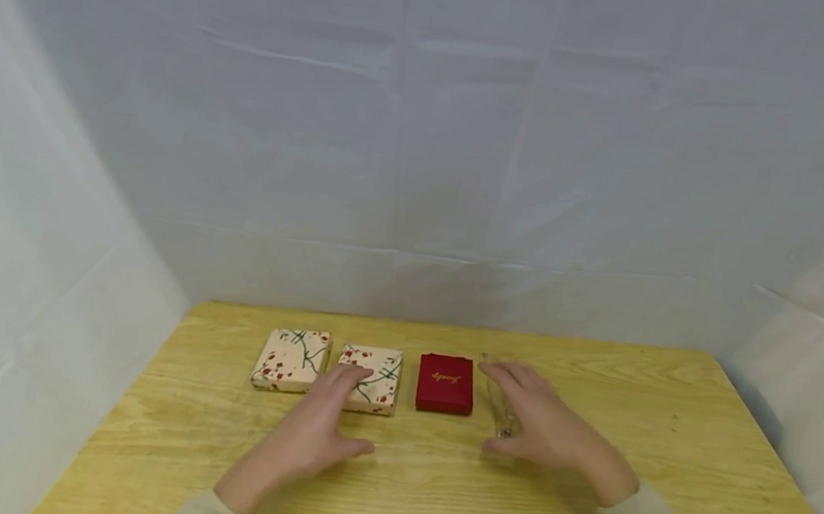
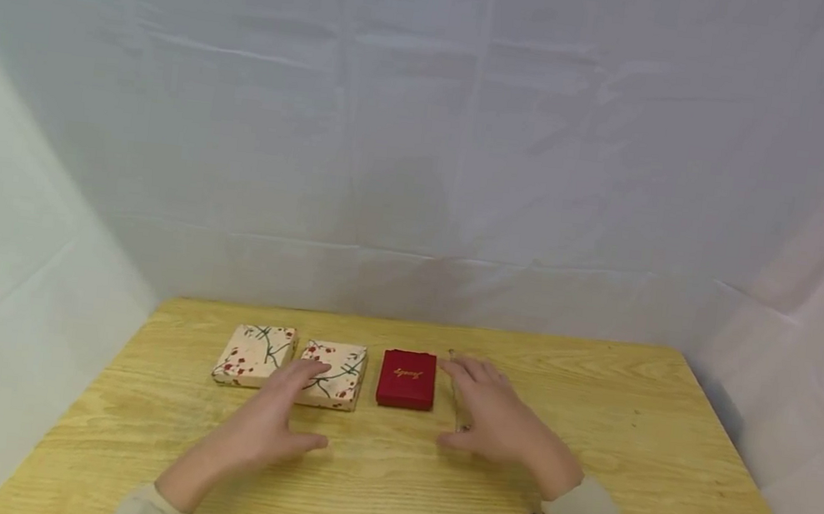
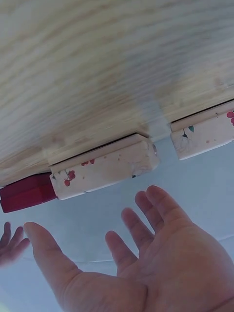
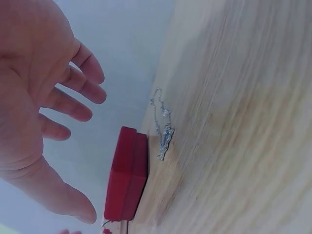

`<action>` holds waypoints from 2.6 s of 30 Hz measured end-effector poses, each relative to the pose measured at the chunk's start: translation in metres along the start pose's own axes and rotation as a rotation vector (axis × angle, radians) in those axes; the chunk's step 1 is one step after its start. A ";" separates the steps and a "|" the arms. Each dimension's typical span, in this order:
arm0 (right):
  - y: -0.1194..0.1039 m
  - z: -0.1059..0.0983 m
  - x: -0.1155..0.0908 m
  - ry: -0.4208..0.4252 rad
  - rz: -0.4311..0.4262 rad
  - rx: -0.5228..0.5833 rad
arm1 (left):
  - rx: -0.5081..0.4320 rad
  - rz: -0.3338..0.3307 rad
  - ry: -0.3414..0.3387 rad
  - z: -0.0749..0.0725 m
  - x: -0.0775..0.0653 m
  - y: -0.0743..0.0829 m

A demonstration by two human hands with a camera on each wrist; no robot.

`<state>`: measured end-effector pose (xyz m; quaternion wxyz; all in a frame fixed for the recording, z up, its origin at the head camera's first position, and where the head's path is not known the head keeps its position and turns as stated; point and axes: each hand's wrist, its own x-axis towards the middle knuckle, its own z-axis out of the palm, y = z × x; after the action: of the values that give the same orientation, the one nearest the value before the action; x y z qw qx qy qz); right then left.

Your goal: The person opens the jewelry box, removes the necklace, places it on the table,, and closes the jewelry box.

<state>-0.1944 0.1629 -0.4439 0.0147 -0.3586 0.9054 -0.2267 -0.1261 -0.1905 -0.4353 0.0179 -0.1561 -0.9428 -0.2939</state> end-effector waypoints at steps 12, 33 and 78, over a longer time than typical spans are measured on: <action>-0.023 -0.006 -0.017 0.005 -0.029 -0.029 | 0.034 0.025 -0.033 -0.005 0.015 -0.011; -0.041 0.001 -0.049 0.010 -0.121 -0.093 | 0.088 0.016 -0.191 -0.018 0.054 -0.040; -0.051 0.011 -0.047 -0.020 -0.091 -0.054 | 0.121 -0.081 -0.233 -0.017 0.055 -0.029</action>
<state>-0.1244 0.1565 -0.4387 0.0039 -0.4020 0.8938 -0.1990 -0.1879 -0.2071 -0.4302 -0.0943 -0.1497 -0.9600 -0.2170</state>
